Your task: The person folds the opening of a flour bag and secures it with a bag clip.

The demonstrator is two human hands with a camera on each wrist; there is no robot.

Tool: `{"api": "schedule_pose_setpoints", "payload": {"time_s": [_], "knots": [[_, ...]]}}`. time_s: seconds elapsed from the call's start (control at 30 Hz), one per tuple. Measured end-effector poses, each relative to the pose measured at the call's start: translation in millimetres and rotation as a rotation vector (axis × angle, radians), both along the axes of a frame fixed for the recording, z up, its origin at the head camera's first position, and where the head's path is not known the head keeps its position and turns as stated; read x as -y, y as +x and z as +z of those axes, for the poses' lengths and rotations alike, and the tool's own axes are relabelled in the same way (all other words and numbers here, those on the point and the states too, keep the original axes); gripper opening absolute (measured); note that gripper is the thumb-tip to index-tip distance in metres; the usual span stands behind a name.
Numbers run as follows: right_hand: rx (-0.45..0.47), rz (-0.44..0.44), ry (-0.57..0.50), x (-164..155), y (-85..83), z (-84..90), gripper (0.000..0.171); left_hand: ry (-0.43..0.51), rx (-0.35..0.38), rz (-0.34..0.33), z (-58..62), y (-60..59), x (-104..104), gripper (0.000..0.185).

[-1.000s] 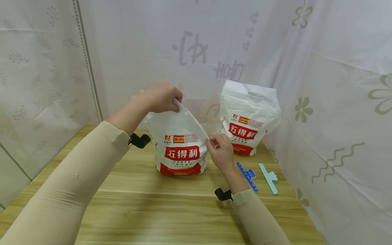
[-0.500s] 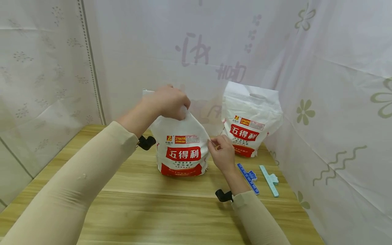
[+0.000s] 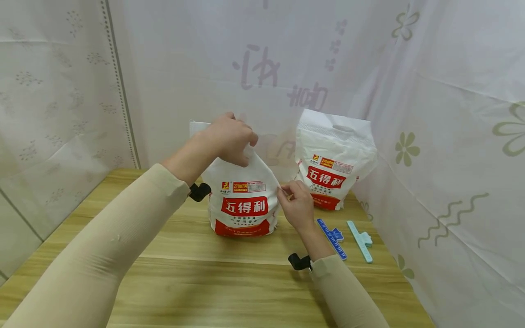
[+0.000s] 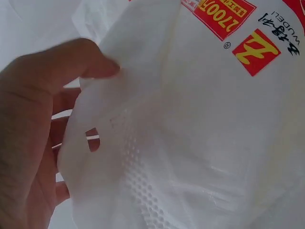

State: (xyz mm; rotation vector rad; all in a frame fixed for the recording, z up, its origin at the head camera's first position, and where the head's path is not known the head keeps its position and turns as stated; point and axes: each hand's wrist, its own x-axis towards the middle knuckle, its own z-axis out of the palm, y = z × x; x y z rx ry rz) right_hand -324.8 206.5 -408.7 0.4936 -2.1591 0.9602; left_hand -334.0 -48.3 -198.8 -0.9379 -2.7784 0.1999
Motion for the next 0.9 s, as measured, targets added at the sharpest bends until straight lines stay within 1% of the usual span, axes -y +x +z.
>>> {"api": "schedule_pose_setpoints", "payload": {"time_s": [0.07, 0.2, 0.27, 0.4, 0.47, 0.6, 0.7, 0.8, 0.9], "knots": [[-0.003, -0.004, 0.001, -1, -0.2, 0.3, 0.006, -0.003, 0.027, -0.008, 0.7, 1.7, -4, 0.044], [-0.011, -0.008, 0.005, -2, -0.5, 0.1, 0.007, -0.011, 0.059, -0.057, -1.0, 1.7, -12, 0.024], [-0.019, -0.008, 0.008, -2, -0.8, -0.6, 0.006, -0.016, 0.054, -0.077, -2.5, 0.6, -14, 0.016], [-0.035, -0.002, 0.008, -3, -0.8, -1.2, 0.006, -0.009, 0.031, -0.102, -4.4, -1.6, -15, 0.010], [-0.041, 0.006, 0.007, -3, -1.2, -0.9, 0.006, -0.007, 0.019, -0.119, -5.0, -2.3, -15, 0.009], [-0.015, 0.034, -0.009, -6, -3.4, -0.3, 0.006, -0.001, 0.002, -0.153, -6.3, -3.0, -13, 0.011], [0.029, 0.048, -0.033, -7, -5.2, -0.4, 0.006, 0.007, 0.011, -0.149, -6.9, -2.5, -12, 0.014], [0.064, 0.049, -0.049, -8, -5.4, -1.0, 0.007, 0.004, 0.031, -0.131, -7.3, -1.8, -12, 0.018], [0.076, 0.052, -0.055, -8, -4.4, -1.7, 0.008, -0.005, 0.043, -0.129, -8.3, -1.7, -12, 0.019]]}}
